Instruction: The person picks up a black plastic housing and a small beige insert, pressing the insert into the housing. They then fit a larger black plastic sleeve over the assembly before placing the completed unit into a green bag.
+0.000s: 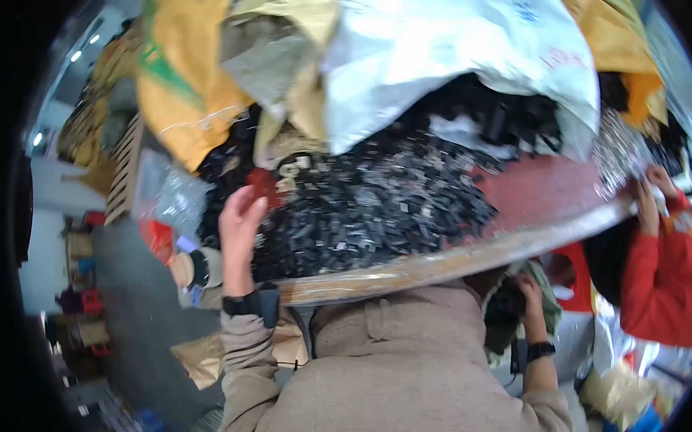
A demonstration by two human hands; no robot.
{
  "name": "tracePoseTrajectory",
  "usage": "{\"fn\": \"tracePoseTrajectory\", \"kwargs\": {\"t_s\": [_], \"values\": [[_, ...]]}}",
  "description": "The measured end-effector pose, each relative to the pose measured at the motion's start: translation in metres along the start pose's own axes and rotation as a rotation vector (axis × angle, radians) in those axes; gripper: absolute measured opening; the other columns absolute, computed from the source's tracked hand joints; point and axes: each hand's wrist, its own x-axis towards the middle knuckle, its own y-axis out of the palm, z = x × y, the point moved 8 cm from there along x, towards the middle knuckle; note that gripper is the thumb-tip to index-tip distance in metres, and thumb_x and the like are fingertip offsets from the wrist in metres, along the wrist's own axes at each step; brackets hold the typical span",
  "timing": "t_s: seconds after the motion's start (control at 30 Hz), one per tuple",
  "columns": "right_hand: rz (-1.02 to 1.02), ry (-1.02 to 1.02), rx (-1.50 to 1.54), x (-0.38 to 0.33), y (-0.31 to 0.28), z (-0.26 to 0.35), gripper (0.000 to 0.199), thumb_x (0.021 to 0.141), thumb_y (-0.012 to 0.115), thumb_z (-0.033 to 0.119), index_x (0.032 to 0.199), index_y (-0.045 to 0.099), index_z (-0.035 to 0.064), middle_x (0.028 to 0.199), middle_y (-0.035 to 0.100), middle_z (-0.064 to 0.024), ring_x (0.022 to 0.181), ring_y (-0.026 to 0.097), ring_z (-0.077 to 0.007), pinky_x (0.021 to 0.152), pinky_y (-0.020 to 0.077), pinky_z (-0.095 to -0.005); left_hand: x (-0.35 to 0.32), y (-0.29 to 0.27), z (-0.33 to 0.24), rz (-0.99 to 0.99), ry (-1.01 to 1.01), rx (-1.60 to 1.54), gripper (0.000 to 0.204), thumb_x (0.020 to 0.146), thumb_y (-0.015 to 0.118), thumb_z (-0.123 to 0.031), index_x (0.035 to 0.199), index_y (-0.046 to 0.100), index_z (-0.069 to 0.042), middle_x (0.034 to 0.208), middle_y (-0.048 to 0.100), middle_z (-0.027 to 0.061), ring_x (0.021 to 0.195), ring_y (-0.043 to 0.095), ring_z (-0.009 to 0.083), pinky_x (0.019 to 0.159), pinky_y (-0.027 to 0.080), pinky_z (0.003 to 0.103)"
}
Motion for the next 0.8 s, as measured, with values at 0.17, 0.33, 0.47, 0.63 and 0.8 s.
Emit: {"fn": "tracePoseTrajectory", "kwargs": {"t_s": [0.17,0.33,0.47,0.63,0.8], "values": [[0.112,0.510,1.113,0.012,0.022,0.004,0.035,0.079,0.045,0.031,0.099,0.048,0.0025,0.089,0.054,-0.0106,0.082,0.054,-0.0237,0.071,0.0435,-0.0293,-0.003,0.005,-0.007,0.077,-0.137,-0.171,0.036,0.078,0.058,-0.010,0.110,0.047,0.003,0.106,0.052,0.0103,0.094,0.051,0.0158,0.081,0.041,0.026],[0.191,0.373,1.303,0.012,0.015,0.022,0.038,0.077,0.045,0.035,0.096,0.048,0.0023,0.084,0.054,-0.0110,0.078,0.054,-0.0237,0.063,0.0443,-0.0285,-0.004,0.015,0.002,0.106,-0.170,-0.144,0.036,0.079,0.058,-0.011,0.111,0.047,0.002,0.107,0.052,0.0094,0.096,0.050,0.0158,0.082,0.040,0.025],[0.096,0.395,1.180,-0.005,0.003,-0.007,0.038,0.077,0.044,0.036,0.095,0.047,0.0029,0.081,0.055,-0.0108,0.076,0.053,-0.0219,0.062,0.0439,-0.0289,-0.003,0.018,-0.001,0.113,-0.174,-0.109,0.037,0.079,0.058,-0.012,0.111,0.047,0.002,0.107,0.052,0.0091,0.096,0.050,0.0147,0.081,0.040,0.024],[-0.033,0.546,1.001,-0.033,-0.013,-0.062,0.037,0.077,0.045,0.034,0.096,0.048,0.0027,0.080,0.055,-0.0099,0.074,0.053,-0.0195,0.062,0.0429,-0.0274,0.004,0.012,0.001,0.111,-0.179,-0.096,0.038,0.079,0.059,-0.014,0.110,0.047,0.003,0.104,0.053,0.0089,0.088,0.051,0.0124,0.076,0.041,0.022],[-0.208,0.490,0.264,-0.061,-0.049,-0.139,0.037,0.076,0.050,0.029,0.098,0.049,-0.0004,0.081,0.055,-0.0086,0.077,0.053,-0.0169,0.067,0.0429,-0.0269,0.019,0.016,0.012,0.113,-0.200,-0.076,0.040,0.078,0.060,-0.016,0.110,0.047,0.004,0.100,0.054,0.0085,0.082,0.052,0.0112,0.071,0.042,0.022]]}}
